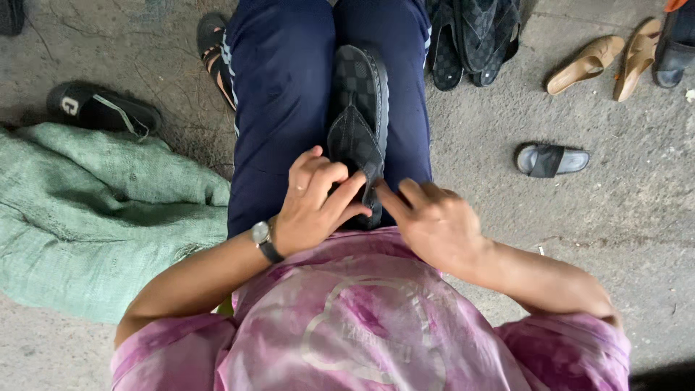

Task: The person sits with a black slip-on shoe on their lap and uses a needle and thread to sew the shoe's upper. They repeatedly push the needle through the material and pull the thread to secure the stitches.

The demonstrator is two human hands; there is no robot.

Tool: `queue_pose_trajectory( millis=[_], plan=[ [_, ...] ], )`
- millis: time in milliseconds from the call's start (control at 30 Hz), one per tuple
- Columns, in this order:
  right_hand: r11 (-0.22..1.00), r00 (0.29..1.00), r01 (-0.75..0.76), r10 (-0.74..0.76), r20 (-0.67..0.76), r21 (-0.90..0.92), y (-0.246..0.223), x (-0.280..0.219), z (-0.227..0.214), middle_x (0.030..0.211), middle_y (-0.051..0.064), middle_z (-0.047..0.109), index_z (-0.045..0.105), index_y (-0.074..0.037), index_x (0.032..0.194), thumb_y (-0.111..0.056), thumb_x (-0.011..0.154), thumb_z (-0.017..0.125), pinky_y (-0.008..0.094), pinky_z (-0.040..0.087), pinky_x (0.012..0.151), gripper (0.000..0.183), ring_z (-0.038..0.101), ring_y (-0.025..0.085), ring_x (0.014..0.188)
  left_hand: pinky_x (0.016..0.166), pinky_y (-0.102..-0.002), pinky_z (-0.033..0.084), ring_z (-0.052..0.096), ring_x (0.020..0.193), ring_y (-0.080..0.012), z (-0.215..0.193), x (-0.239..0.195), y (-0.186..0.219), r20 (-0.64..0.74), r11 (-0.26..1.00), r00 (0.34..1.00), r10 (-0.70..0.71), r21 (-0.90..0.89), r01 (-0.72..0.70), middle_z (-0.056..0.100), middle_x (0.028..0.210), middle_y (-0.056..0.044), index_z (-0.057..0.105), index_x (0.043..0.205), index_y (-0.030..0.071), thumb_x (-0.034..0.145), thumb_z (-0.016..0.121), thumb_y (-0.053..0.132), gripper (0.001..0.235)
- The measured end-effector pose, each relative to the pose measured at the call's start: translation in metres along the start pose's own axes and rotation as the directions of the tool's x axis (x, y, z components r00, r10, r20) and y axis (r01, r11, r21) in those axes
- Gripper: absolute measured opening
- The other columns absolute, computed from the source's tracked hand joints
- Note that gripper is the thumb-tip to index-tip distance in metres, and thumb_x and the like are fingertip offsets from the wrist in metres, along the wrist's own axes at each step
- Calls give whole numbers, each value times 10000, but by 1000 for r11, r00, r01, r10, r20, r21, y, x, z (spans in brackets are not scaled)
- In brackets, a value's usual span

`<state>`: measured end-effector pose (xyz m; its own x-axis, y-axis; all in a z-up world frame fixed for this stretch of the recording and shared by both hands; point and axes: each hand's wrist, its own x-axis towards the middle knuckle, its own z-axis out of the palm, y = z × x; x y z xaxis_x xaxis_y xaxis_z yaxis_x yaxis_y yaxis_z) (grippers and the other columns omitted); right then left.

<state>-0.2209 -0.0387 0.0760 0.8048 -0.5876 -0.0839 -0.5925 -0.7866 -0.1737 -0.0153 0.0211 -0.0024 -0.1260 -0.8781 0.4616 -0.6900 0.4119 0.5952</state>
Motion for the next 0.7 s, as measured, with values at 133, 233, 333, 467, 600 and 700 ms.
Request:
queue_pose_trajectory(
  millis=[133,233,333,467,600,700],
  plan=[
    [999,989,-2,-3,-150,-33,0,-1,38,794,-25,534,617,-190,1047,-90,916,517,295,506,418,193,624,163,546,1006,-495,444,489,994,-303,0,-3,-6,-21,986,999,50,160,-46,508,1032,-67,694,1095,110,931,647,543,466],
    [991,986,17,5,-166,132,-1,5,18,856,28,569,622,-143,1047,-138,964,543,320,533,454,115,634,202,544,835,-432,514,579,927,-295,-32,-12,3,38,994,994,-106,-28,108,561,1043,-64,670,893,107,903,705,397,293],
    [967,989,41,-4,-146,253,2,2,12,869,66,599,653,-106,1045,-184,992,546,351,566,496,143,671,247,581,578,-271,515,698,877,-280,-64,-5,21,307,558,903,-299,-712,427,602,1182,-149,649,979,34,958,620,136,108],
    [941,974,113,-41,-222,319,12,3,28,768,52,572,644,-74,1037,-160,976,554,328,543,482,139,656,224,575,538,-281,577,761,674,-276,-43,-1,9,397,448,809,-433,-685,575,700,755,-105,688,1105,16,941,650,20,168],
    [912,945,170,-44,-324,373,11,8,6,850,104,645,692,-28,1009,-100,947,617,302,545,508,121,686,247,628,666,-568,575,724,840,-479,-19,1,18,508,622,633,-585,-221,752,720,929,-229,555,1074,60,917,685,107,209],
    [987,982,88,-63,-181,132,22,-8,-23,1077,70,586,728,-152,1164,-98,931,557,300,572,542,294,663,155,634,630,-472,604,754,808,-386,-23,-4,19,495,645,674,-549,-262,718,767,909,-145,554,1071,99,894,713,123,239]
  ],
)
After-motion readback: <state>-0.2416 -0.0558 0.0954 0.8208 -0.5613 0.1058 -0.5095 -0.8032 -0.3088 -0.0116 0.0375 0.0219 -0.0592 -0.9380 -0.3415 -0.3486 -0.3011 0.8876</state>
